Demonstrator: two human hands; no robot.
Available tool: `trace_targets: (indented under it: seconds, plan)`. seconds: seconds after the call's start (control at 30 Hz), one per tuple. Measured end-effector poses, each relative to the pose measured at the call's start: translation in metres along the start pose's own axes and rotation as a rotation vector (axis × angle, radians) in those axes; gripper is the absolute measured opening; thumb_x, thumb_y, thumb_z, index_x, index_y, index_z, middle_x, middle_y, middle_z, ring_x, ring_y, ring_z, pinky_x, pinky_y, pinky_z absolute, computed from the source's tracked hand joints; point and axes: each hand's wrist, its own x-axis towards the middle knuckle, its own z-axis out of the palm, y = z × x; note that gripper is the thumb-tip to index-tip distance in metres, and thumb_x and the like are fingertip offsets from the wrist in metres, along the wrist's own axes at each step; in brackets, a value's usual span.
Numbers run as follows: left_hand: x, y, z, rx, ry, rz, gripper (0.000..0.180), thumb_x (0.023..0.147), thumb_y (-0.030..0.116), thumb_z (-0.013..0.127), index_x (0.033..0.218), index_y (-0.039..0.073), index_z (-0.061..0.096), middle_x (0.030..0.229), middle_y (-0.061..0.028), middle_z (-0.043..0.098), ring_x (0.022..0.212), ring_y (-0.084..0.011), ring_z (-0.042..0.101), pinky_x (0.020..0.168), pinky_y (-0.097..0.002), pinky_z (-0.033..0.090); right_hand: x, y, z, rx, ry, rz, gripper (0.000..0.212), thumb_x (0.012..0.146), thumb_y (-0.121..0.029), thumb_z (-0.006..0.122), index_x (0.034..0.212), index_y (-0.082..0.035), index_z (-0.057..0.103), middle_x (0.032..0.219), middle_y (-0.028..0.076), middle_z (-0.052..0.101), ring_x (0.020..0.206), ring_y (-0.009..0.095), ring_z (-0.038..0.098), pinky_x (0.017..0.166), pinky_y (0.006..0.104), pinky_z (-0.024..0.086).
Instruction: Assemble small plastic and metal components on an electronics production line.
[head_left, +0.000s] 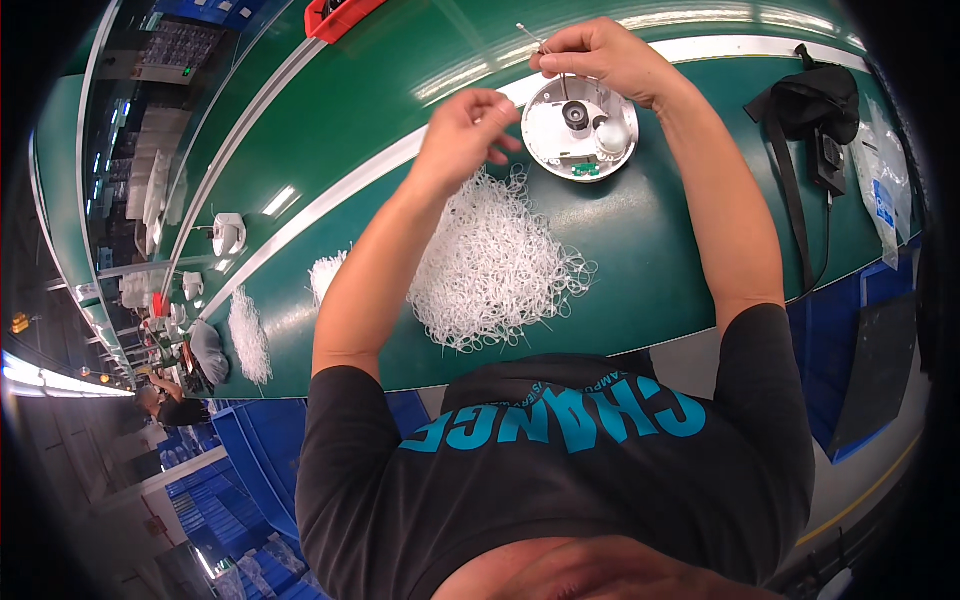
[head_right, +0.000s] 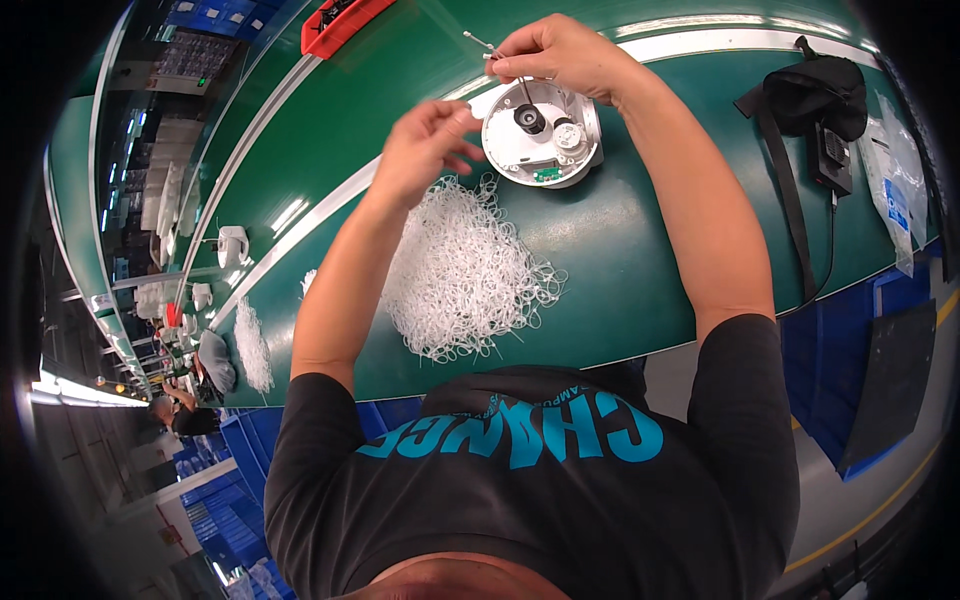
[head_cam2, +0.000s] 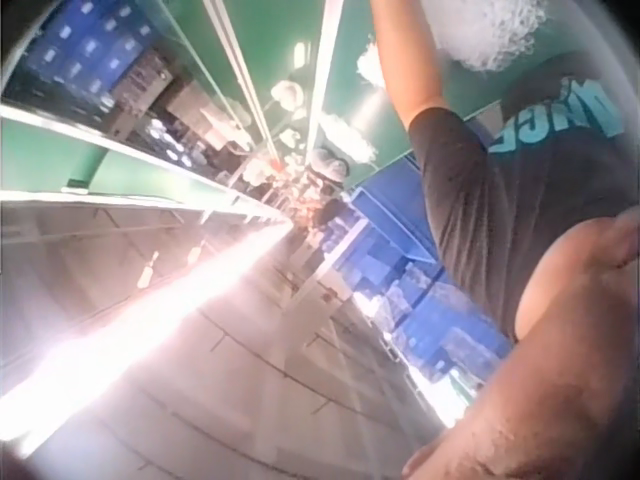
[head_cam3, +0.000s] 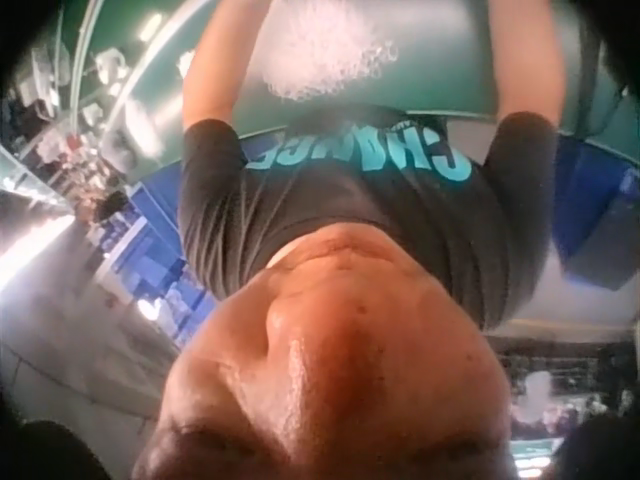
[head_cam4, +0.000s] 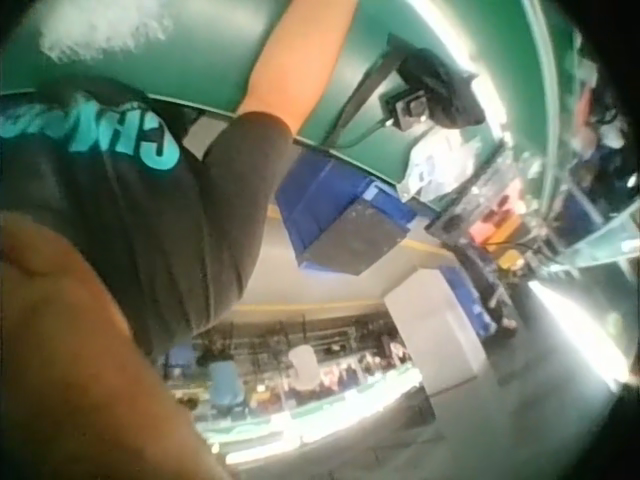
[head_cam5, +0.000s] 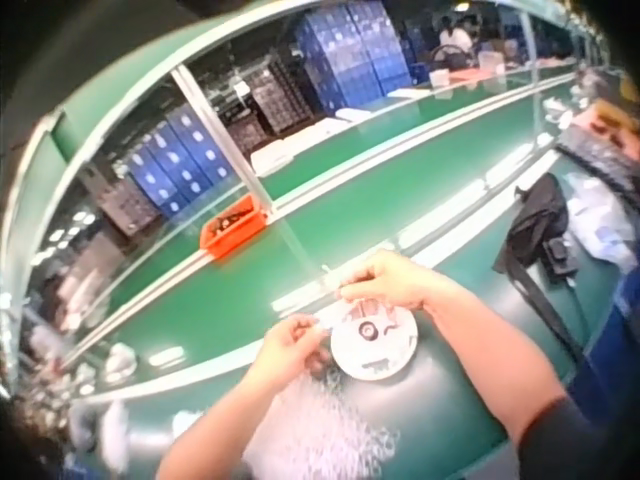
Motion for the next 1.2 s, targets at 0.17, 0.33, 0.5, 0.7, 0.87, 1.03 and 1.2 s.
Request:
trace_targets:
  seconds: [0.17, 0.33, 0.5, 0.7, 0.87, 1.03, 1.2]
  plan:
    - [0.015, 0.015, -0.006, -0.094, 0.108, 0.146, 0.021, 0.094, 0.009, 0.063, 0.112, -0.002, 0.059, 0.101, -0.01, 0.068, 0.076, -0.0131, 0.065, 0.062, -0.024, 0.052, 0.002, 0.0, 0.008, -0.073, 0.031, -0.059, 0.023, 0.091, -0.02, 0.068, 0.098, 0.001, 0.071, 0.086, 0.003, 0.069, 0.081, 0.009, 0.063, 0.074, 0.0243, 0.05]
    - [0.022, 0.021, 0.002, -0.179, 0.163, 0.231, 0.016, 0.092, 0.009, 0.067, 0.104, -0.001, 0.064, 0.092, -0.005, 0.066, 0.071, -0.0106, 0.061, 0.06, -0.0234, 0.05, -0.004, -0.007, 0.007, -0.26, 0.089, -0.059, 0.022, 0.091, -0.022, 0.067, 0.095, 0.0, 0.07, 0.079, 0.002, 0.066, 0.075, 0.008, 0.059, 0.068, 0.0246, 0.047]
    - [0.019, 0.009, 0.007, -0.075, 0.143, 0.213, 0.017, 0.091, 0.01, 0.067, 0.104, -0.001, 0.065, 0.091, -0.0042, 0.067, 0.071, -0.0095, 0.062, 0.06, -0.0232, 0.049, -0.008, -0.02, 0.001, -0.556, 0.151, -0.094, 0.022, 0.093, -0.022, 0.064, 0.096, -0.001, 0.07, 0.078, 0.001, 0.065, 0.071, 0.007, 0.056, 0.063, 0.0235, 0.044]
    - [0.016, 0.001, 0.009, 0.015, 0.135, 0.192, 0.017, 0.09, 0.01, 0.066, 0.103, 0.0, 0.066, 0.084, -0.0039, 0.067, 0.069, -0.0098, 0.063, 0.059, -0.0244, 0.051, -0.013, -0.029, 0.005, -0.663, 0.209, -0.191, 0.021, 0.084, -0.017, 0.064, 0.093, 0.001, 0.068, 0.085, 0.02, 0.068, 0.079, 0.032, 0.066, 0.071, 0.0395, 0.051]
    - [0.014, 0.0, 0.013, 0.061, 0.13, 0.184, 0.015, 0.09, 0.01, 0.066, 0.102, 0.0, 0.067, 0.082, -0.0034, 0.066, 0.069, -0.0092, 0.063, 0.059, -0.0243, 0.051, -0.006, -0.019, 0.003, -0.642, 0.24, -0.151, 0.019, 0.084, -0.017, 0.064, 0.09, 0.001, 0.068, 0.076, 0.018, 0.066, 0.068, 0.027, 0.064, 0.065, 0.0373, 0.049]
    - [0.013, -0.001, 0.012, 0.065, 0.136, 0.201, 0.015, 0.09, 0.01, 0.067, 0.101, 0.001, 0.067, 0.081, -0.0033, 0.066, 0.069, -0.0089, 0.063, 0.058, -0.0239, 0.05, -0.001, -0.015, 0.01, -0.413, 0.212, -0.137, 0.02, 0.087, -0.018, 0.064, 0.087, 0.002, 0.066, 0.069, 0.011, 0.063, 0.063, 0.016, 0.058, 0.061, 0.0331, 0.046]
    - [0.018, 0.009, 0.008, -0.064, 0.188, 0.262, 0.016, 0.09, 0.011, 0.068, 0.101, -0.001, 0.066, 0.082, -0.0036, 0.066, 0.068, -0.0085, 0.063, 0.056, -0.0218, 0.049, -0.003, -0.008, 0.019, -0.132, 0.135, -0.031, 0.021, 0.093, -0.021, 0.063, 0.098, -0.002, 0.07, 0.077, 0.001, 0.064, 0.068, 0.006, 0.054, 0.06, 0.023, 0.042]
